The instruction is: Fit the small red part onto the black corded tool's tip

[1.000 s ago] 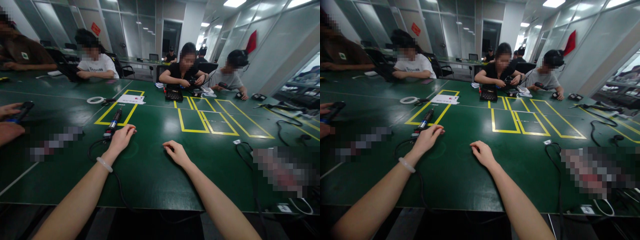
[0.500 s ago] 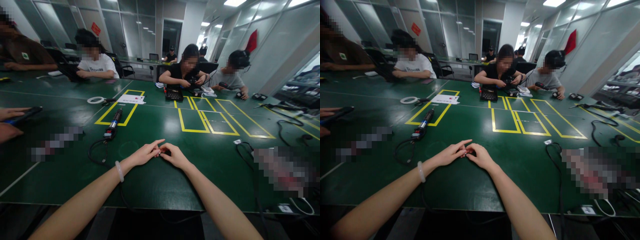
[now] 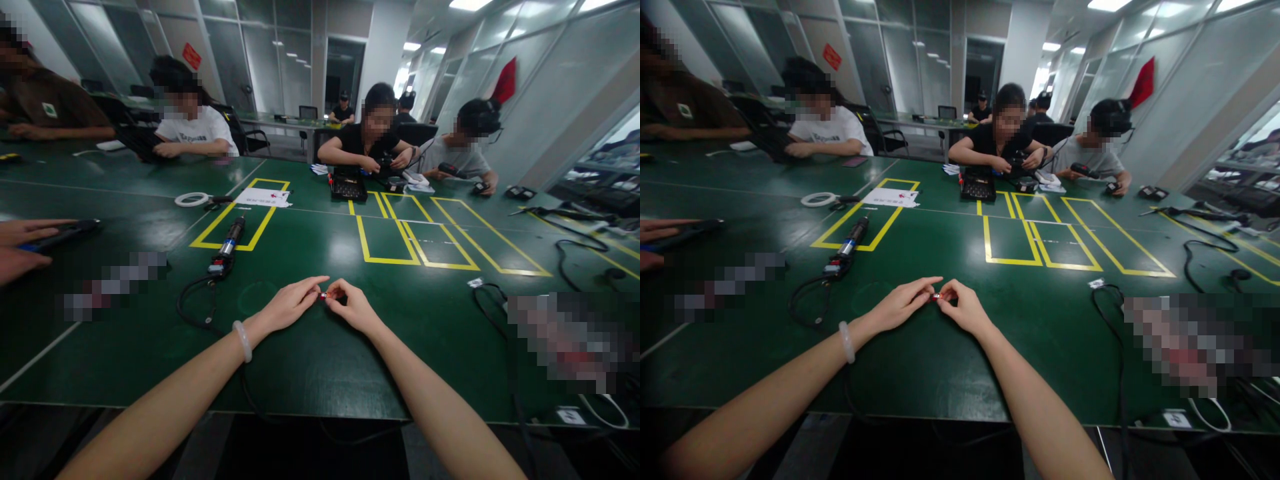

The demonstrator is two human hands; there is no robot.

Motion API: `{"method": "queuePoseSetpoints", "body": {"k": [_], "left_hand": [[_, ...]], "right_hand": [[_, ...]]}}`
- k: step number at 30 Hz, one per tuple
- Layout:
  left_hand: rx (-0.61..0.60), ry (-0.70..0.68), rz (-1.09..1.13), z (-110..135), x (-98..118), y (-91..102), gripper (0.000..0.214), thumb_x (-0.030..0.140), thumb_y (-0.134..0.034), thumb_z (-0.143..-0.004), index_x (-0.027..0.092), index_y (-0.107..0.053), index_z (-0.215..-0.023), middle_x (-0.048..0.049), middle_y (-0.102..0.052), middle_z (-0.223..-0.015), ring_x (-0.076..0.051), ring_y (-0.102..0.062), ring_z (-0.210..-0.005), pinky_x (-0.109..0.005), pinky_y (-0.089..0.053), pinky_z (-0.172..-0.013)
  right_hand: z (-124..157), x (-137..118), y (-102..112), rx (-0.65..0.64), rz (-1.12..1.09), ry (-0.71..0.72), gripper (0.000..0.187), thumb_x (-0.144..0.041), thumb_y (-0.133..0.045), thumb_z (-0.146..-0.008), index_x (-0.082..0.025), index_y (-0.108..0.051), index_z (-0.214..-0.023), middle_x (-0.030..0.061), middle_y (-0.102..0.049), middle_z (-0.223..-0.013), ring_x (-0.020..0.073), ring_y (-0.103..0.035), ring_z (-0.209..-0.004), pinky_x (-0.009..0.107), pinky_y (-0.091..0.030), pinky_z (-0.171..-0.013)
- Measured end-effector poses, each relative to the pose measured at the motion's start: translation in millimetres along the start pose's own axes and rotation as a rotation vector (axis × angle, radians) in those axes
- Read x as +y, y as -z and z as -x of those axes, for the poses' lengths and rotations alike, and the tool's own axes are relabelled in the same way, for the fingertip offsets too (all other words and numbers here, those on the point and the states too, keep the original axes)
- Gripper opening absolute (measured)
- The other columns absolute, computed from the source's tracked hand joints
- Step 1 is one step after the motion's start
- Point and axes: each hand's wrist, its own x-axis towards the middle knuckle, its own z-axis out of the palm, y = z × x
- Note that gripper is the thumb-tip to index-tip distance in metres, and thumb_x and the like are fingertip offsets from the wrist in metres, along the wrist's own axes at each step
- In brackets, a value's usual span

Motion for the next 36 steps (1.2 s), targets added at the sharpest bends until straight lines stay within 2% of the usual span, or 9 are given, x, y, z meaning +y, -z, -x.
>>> {"method": "queuePoseSetpoints", "body": {"k": [4,10,15,21,24,27,31,33,36], "left_hand": [[-0.007,-0.099,-0.110,2.0,6.4,-2.1,0.045,0.032,-0.050,-0.091,0.024,-0.047,-0.135,-0.0055,-0.064,-0.109,-0.017,-0.061,-0.094,-0.029,-0.046,-0.084],[0.002,-0.090,-0.197,2.3,2.6,-3.8,0.025,0.040,-0.047,-0.094,0.022,-0.059,-0.106,-0.0024,-0.067,-0.095,-0.016,-0.062,-0.086,-0.027,-0.045,-0.077],[0.027,-0.027,-0.201,1.8,-4.2,-1.7,0.030,0.045,-0.045,-0.094,0.022,-0.060,-0.108,-0.0029,-0.069,-0.099,-0.017,-0.064,-0.088,-0.028,-0.045,-0.077],[-0.035,-0.045,-0.273,-0.2,-5.7,0.9,0.036,0.047,-0.039,-0.095,0.023,-0.062,-0.110,-0.0032,-0.069,-0.101,-0.018,-0.063,-0.091,-0.029,-0.045,-0.080],[0.028,-0.009,-0.317,-3.3,-13.7,15.2,0.041,0.047,-0.033,-0.097,0.024,-0.062,-0.114,-0.0042,-0.066,-0.113,-0.019,-0.060,-0.103,-0.031,-0.044,-0.089],[0.216,0.145,-0.480,-1.7,-32.7,41.0,0.043,0.045,-0.035,-0.096,0.021,-0.058,-0.123,-0.0080,-0.059,-0.126,-0.024,-0.053,-0.116,-0.037,-0.040,-0.099],[0.484,0.528,-0.780,13.5,-67.4,78.8,0.058,0.043,-0.047,-0.089,0.014,-0.044,-0.140,-0.0180,-0.035,-0.149,-0.035,-0.032,-0.136,-0.049,-0.028,-0.109],[0.495,0.678,-0.827,23.4,-83.0,94.4,0.068,0.045,-0.052,-0.084,0.012,-0.038,-0.142,-0.0215,-0.030,-0.151,-0.039,-0.028,-0.138,-0.052,-0.029,-0.108],[0.354,0.857,-0.710,33.9,-99.1,111.4,0.068,0.052,-0.052,-0.082,0.015,-0.042,-0.138,-0.0235,-0.045,-0.140,-0.041,-0.045,-0.125,-0.053,-0.042,-0.095]], "right_hand": [[-1.9,4.6,1.6,0.017,-0.090,-0.094,0.012,-0.029,-0.059,-0.084,-0.017,-0.056,-0.083,-0.0014,-0.059,-0.076,0.0125,-0.054,-0.069,0.025,-0.044,-0.068],[-1.8,6.8,1.0,-0.058,-0.106,-0.129,0.022,-0.035,-0.051,-0.091,-0.017,-0.059,-0.081,-0.0002,-0.061,-0.075,0.0137,-0.056,-0.071,0.026,-0.045,-0.070],[-0.3,3.9,-2.0,-0.011,-0.206,-0.049,0.022,-0.032,-0.060,-0.085,-0.019,-0.055,-0.102,0.0014,-0.064,-0.086,0.0135,-0.059,-0.076,0.026,-0.047,-0.071],[0.6,-0.7,-2.0,-0.030,-0.080,-0.007,0.015,-0.028,-0.059,-0.086,-0.019,-0.058,-0.097,0.0017,-0.066,-0.086,0.0132,-0.059,-0.076,0.026,-0.046,-0.071],[0.2,0.6,0.4,0.013,-0.046,-0.032,0.015,-0.030,-0.060,-0.086,-0.018,-0.061,-0.095,0.0010,-0.065,-0.082,0.0127,-0.058,-0.073,0.025,-0.045,-0.069],[0.0,2.3,2.6,0.038,-0.016,-0.056,0.016,-0.032,-0.063,-0.084,-0.017,-0.063,-0.091,0.0002,-0.063,-0.077,0.0120,-0.055,-0.068,0.024,-0.044,-0.066],[0.1,1.6,3.6,0.035,0.008,-0.055,0.016,-0.033,-0.066,-0.083,-0.017,-0.065,-0.084,0.0000,-0.063,-0.075,0.0121,-0.055,-0.067,0.024,-0.044,-0.064],[0.2,1.2,3.8,0.036,0.018,-0.052,0.015,-0.033,-0.066,-0.082,-0.017,-0.065,-0.084,0.0000,-0.064,-0.076,0.0122,-0.056,-0.068,0.024,-0.044,-0.065],[0.2,2.3,4.5,0.044,0.026,-0.040,0.016,-0.033,-0.066,-0.083,-0.017,-0.066,-0.084,0.0009,-0.065,-0.079,0.0127,-0.058,-0.069,0.025,-0.045,-0.067]]}}
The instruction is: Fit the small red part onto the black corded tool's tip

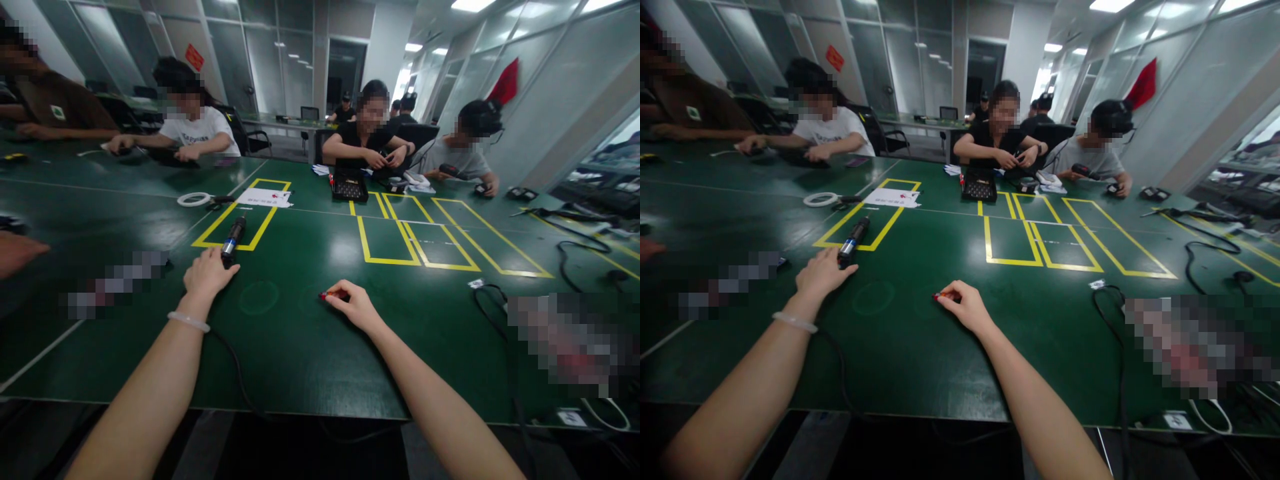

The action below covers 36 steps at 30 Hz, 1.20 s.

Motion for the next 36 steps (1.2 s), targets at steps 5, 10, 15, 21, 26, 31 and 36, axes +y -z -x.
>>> {"method": "queuePoseSetpoints", "body": {"k": [5,10,15,21,26,31,36], "left_hand": [[-0.133,-0.012,0.014,-8.9,-7.8,-0.6,0.064,0.051,-0.054,-0.079,0.019,-0.045,-0.134,-0.0219,-0.050,-0.131,-0.041,-0.053,-0.114,-0.051,-0.048,-0.084],[-0.083,-0.023,0.031,-3.1,6.5,-4.7,0.066,0.050,-0.057,-0.077,0.019,-0.047,-0.134,-0.0202,-0.046,-0.129,-0.038,-0.054,-0.113,-0.046,-0.049,-0.084],[-0.090,-0.134,0.051,16.6,34.1,-6.0,0.067,0.054,-0.056,-0.077,0.020,-0.049,-0.134,-0.0153,-0.048,-0.121,-0.032,-0.058,-0.104,-0.040,-0.050,-0.083],[-0.088,-0.403,0.147,56.7,84.6,-12.6,0.068,0.053,-0.057,-0.078,0.019,-0.045,-0.136,-0.0117,-0.050,-0.119,-0.027,-0.057,-0.102,-0.035,-0.050,-0.079],[-0.113,-0.590,0.214,91.5,121.7,-17.4,0.067,0.046,-0.058,-0.080,0.021,-0.038,-0.140,-0.0103,-0.049,-0.123,-0.025,-0.054,-0.108,-0.033,-0.049,-0.083],[-0.116,-0.711,0.255,110.7,136.2,-18.1,0.065,0.040,-0.056,-0.082,0.020,-0.036,-0.140,-0.0111,-0.047,-0.127,-0.025,-0.052,-0.111,-0.035,-0.048,-0.090],[-0.100,-0.719,0.227,114.1,135.2,-16.3,0.065,0.039,-0.055,-0.083,0.021,-0.035,-0.142,-0.0109,-0.047,-0.126,-0.025,-0.053,-0.108,-0.036,-0.048,-0.088]], "right_hand": [[-0.6,4.0,-0.3,0.014,-0.001,0.012,0.016,-0.034,-0.065,-0.084,-0.018,-0.067,-0.086,0.0021,-0.066,-0.082,0.0138,-0.059,-0.072,0.026,-0.046,-0.069],[-1.4,3.4,-1.0,0.027,0.006,0.017,0.015,-0.032,-0.064,-0.083,-0.018,-0.066,-0.088,0.0023,-0.065,-0.082,0.0139,-0.058,-0.072,0.027,-0.046,-0.069],[-2.3,1.9,-0.5,0.033,-0.020,-0.005,0.014,-0.027,-0.063,-0.081,-0.017,-0.063,-0.091,0.0007,-0.063,-0.077,0.0135,-0.058,-0.071,0.027,-0.046,-0.070],[-3.1,3.0,-1.5,0.062,-0.054,-0.016,0.016,-0.021,-0.061,-0.078,-0.018,-0.058,-0.093,0.0003,-0.062,-0.078,0.0133,-0.058,-0.072,0.027,-0.047,-0.071],[-2.4,1.8,-2.5,0.060,-0.072,-0.017,0.014,-0.024,-0.061,-0.080,-0.018,-0.057,-0.092,0.0003,-0.062,-0.078,0.0134,-0.057,-0.072,0.026,-0.046,-0.070],[-1.7,2.3,-4.4,0.020,-0.028,-0.039,0.012,-0.027,-0.063,-0.080,-0.018,-0.057,-0.086,-0.0015,-0.060,-0.074,0.0132,-0.056,-0.068,0.026,-0.044,-0.067],[-2.7,3.6,-8.8,-0.003,0.097,-0.043,0.012,-0.024,-0.065,-0.077,-0.019,-0.056,-0.081,-0.0044,-0.054,-0.066,0.0121,-0.051,-0.060,0.024,-0.039,-0.060]]}}
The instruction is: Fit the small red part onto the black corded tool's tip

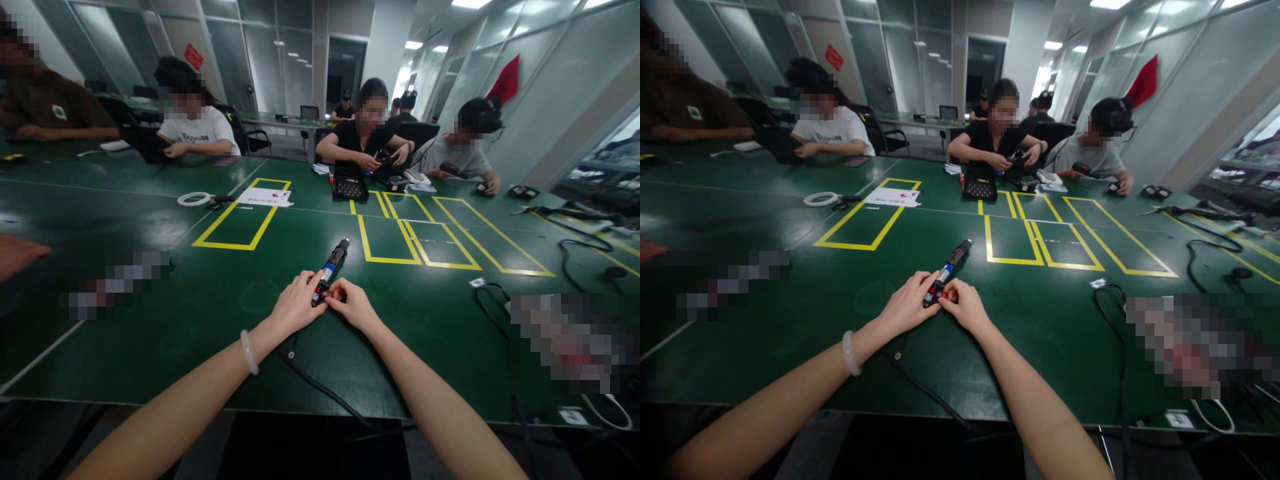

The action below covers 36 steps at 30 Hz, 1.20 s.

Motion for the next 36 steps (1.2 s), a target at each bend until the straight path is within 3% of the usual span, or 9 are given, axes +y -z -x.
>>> {"method": "queuePoseSetpoints", "body": {"k": [6,11,17,24,29,36], "left_hand": [[-0.011,0.012,-0.033,0.0,-0.2,2.0,0.065,0.041,-0.054,-0.084,0.023,-0.035,-0.143,-0.0106,-0.048,-0.126,-0.025,-0.053,-0.106,-0.035,-0.049,-0.082],[0.011,0.001,-0.066,0.7,0.3,1.3,0.064,0.046,-0.053,-0.086,0.024,-0.035,-0.143,-0.0105,-0.049,-0.124,-0.025,-0.053,-0.104,-0.034,-0.048,-0.081],[0.034,0.009,-0.128,-1.5,1.0,-0.2,0.060,0.050,-0.047,-0.089,0.024,-0.037,-0.142,-0.0104,-0.051,-0.119,-0.025,-0.052,-0.101,-0.034,-0.047,-0.078],[0.045,-0.010,-0.227,-7.6,-7.3,3.1,0.060,0.050,-0.047,-0.090,0.024,-0.037,-0.143,-0.0111,-0.053,-0.118,-0.025,-0.051,-0.101,-0.035,-0.043,-0.081],[0.048,0.062,-0.300,-15.8,-34.8,11.7,0.061,0.052,-0.045,-0.091,0.022,-0.038,-0.143,-0.0133,-0.053,-0.120,-0.027,-0.050,-0.102,-0.036,-0.041,-0.083],[0.012,0.331,-0.330,-20.1,-109.5,31.5,0.066,0.058,-0.037,-0.090,0.020,-0.038,-0.144,-0.0181,-0.050,-0.125,-0.033,-0.050,-0.108,-0.041,-0.042,-0.084]], "right_hand": [[-0.9,-0.3,-5.3,0.016,-0.065,0.029,0.016,-0.021,-0.063,-0.078,-0.020,-0.054,-0.091,-0.0052,-0.054,-0.068,0.0125,-0.053,-0.062,0.024,-0.042,-0.063],[1.0,-4.6,-1.9,0.006,-0.030,0.083,0.004,-0.021,-0.059,-0.083,-0.018,-0.061,-0.085,0.0015,-0.065,-0.079,0.0154,-0.060,-0.072,0.028,-0.046,-0.072],[2.7,-3.9,2.6,0.009,-0.016,0.115,0.011,-0.020,-0.056,-0.086,-0.019,-0.066,-0.090,0.0034,-0.067,-0.087,0.0170,-0.061,-0.081,0.030,-0.046,-0.078],[1.2,0.5,7.6,0.011,-0.140,0.061,0.022,-0.023,-0.054,-0.086,-0.018,-0.062,-0.106,0.0002,-0.062,-0.082,0.0139,-0.058,-0.075,0.027,-0.046,-0.074],[2.2,3.7,11.4,0.013,-0.104,0.040,0.020,-0.025,-0.053,-0.087,-0.018,-0.064,-0.103,0.0015,-0.064,-0.085,0.0145,-0.058,-0.078,0.027,-0.045,-0.075],[3.4,0.5,13.7,0.001,-0.045,0.028,0.017,-0.023,-0.054,-0.087,-0.018,-0.067,-0.096,0.0024,-0.066,-0.086,0.0148,-0.060,-0.079,0.027,-0.045,-0.074]]}}
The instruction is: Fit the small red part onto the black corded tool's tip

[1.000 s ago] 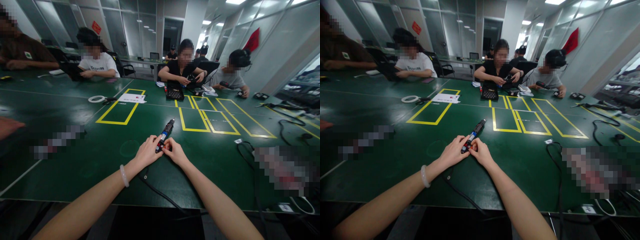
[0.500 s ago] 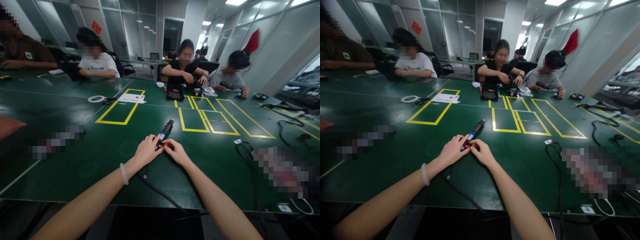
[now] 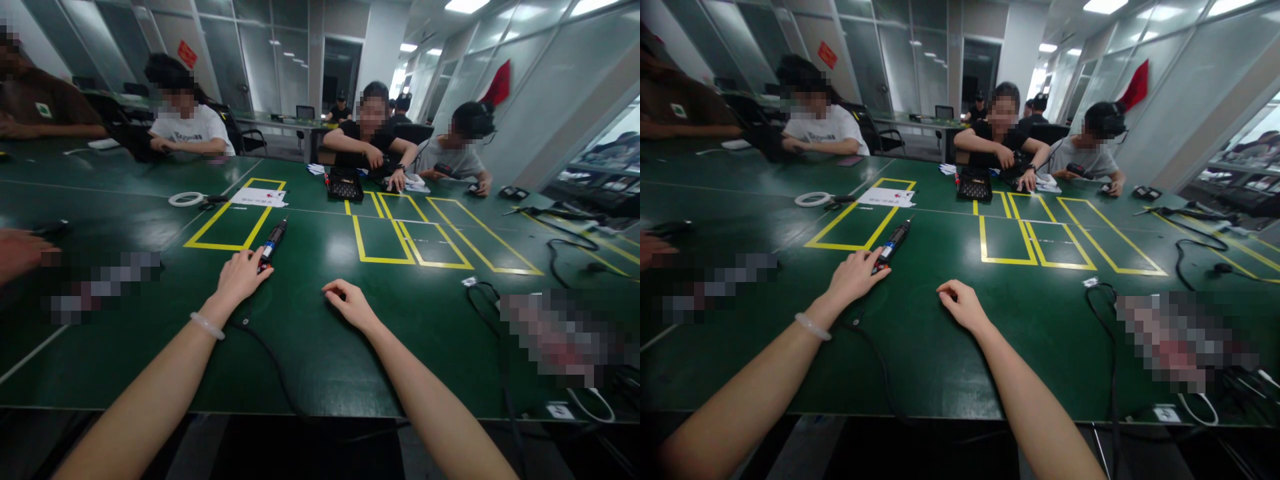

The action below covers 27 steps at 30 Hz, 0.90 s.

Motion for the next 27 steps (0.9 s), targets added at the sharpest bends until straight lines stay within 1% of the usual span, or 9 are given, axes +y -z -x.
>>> {"method": "queuePoseSetpoints", "body": {"k": [3,6,9,11,14,17,19,23,27], "left_hand": [[-0.016,0.117,0.000,-5.4,-32.9,-1.6,0.066,0.060,-0.035,-0.089,0.020,-0.040,-0.143,-0.0195,-0.049,-0.125,-0.036,-0.049,-0.109,-0.044,-0.042,-0.084],[-0.032,0.226,0.014,-7.5,-61.0,-1.6,0.068,0.062,-0.035,-0.088,0.020,-0.041,-0.142,-0.0215,-0.049,-0.124,-0.038,-0.049,-0.108,-0.045,-0.042,-0.083],[-0.047,0.305,0.015,-7.2,-81.3,0.2,0.071,0.064,-0.034,-0.088,0.018,-0.039,-0.141,-0.0228,-0.046,-0.126,-0.038,-0.049,-0.107,-0.045,-0.042,-0.082],[-0.045,0.333,0.003,-5.6,-89.2,1.5,0.070,0.064,-0.033,-0.089,0.017,-0.039,-0.140,-0.0218,-0.046,-0.126,-0.037,-0.049,-0.106,-0.045,-0.041,-0.082],[-0.018,0.368,-0.028,-1.7,-92.7,2.4,0.066,0.061,-0.038,-0.089,0.014,-0.043,-0.136,-0.0189,-0.048,-0.123,-0.034,-0.049,-0.105,-0.044,-0.040,-0.085],[0.077,0.350,-0.061,2.6,-90.3,2.5,0.060,0.054,-0.045,-0.089,0.012,-0.044,-0.132,-0.0167,-0.050,-0.121,-0.031,-0.049,-0.105,-0.043,-0.039,-0.087],[0.122,0.330,-0.057,4.4,-88.3,3.1,0.054,0.050,-0.048,-0.089,0.011,-0.046,-0.128,-0.0162,-0.050,-0.119,-0.030,-0.049,-0.103,-0.041,-0.040,-0.085],[0.089,0.354,-0.025,4.5,-86.0,6.7,0.042,0.048,-0.049,-0.089,0.011,-0.055,-0.109,-0.0148,-0.052,-0.113,-0.029,-0.053,-0.097,-0.038,-0.042,-0.077],[0.050,0.390,-0.042,3.0,-83.6,10.6,0.045,0.046,-0.038,-0.094,0.008,-0.055,-0.111,-0.0169,-0.055,-0.111,-0.029,-0.056,-0.093,-0.037,-0.042,-0.073]], "right_hand": [[0.1,-1.2,1.0,-0.001,0.013,0.006,0.016,-0.023,-0.054,-0.087,-0.018,-0.067,-0.094,0.0023,-0.066,-0.086,0.0148,-0.060,-0.079,0.027,-0.045,-0.074],[0.1,-1.1,1.5,-0.005,0.021,0.009,0.016,-0.023,-0.054,-0.087,-0.018,-0.068,-0.094,0.0022,-0.066,-0.086,0.0148,-0.060,-0.079,0.027,-0.045,-0.074],[0.1,0.1,1.1,-0.006,0.029,0.008,0.016,-0.023,-0.054,-0.088,-0.018,-0.068,-0.094,0.0023,-0.066,-0.085,0.0148,-0.060,-0.079,0.027,-0.045,-0.073],[0.1,1.2,0.6,-0.008,0.036,0.011,0.016,-0.023,-0.054,-0.088,-0.018,-0.068,-0.094,0.0024,-0.066,-0.085,0.0149,-0.060,-0.079,0.027,-0.045,-0.073],[0.1,2.5,0.0,-0.016,0.043,0.015,0.016,-0.023,-0.054,-0.088,-0.018,-0.068,-0.094,0.0025,-0.066,-0.085,0.0150,-0.060,-0.079,0.027,-0.045,-0.073],[-0.1,3.3,-0.4,-0.019,0.047,0.014,0.016,-0.023,-0.054,-0.088,-0.018,-0.068,-0.094,0.0025,-0.067,-0.086,0.0150,-0.061,-0.079,0.027,-0.045,-0.073],[-0.5,3.5,-0.6,-0.017,0.050,0.019,0.016,-0.023,-0.054,-0.088,-0.018,-0.068,-0.094,0.0025,-0.067,-0.086,0.0149,-0.061,-0.079,0.027,-0.045,-0.074],[-0.7,3.6,-0.8,-0.021,0.056,0.026,0.016,-0.022,-0.054,-0.088,-0.019,-0.068,-0.095,0.0025,-0.067,-0.087,0.0149,-0.061,-0.080,0.027,-0.045,-0.074],[-0.4,3.9,-1.3,-0.017,0.060,0.028,0.016,-0.022,-0.054,-0.088,-0.019,-0.068,-0.094,0.0025,-0.067,-0.086,0.0150,-0.060,-0.080,0.027,-0.045,-0.075]]}}
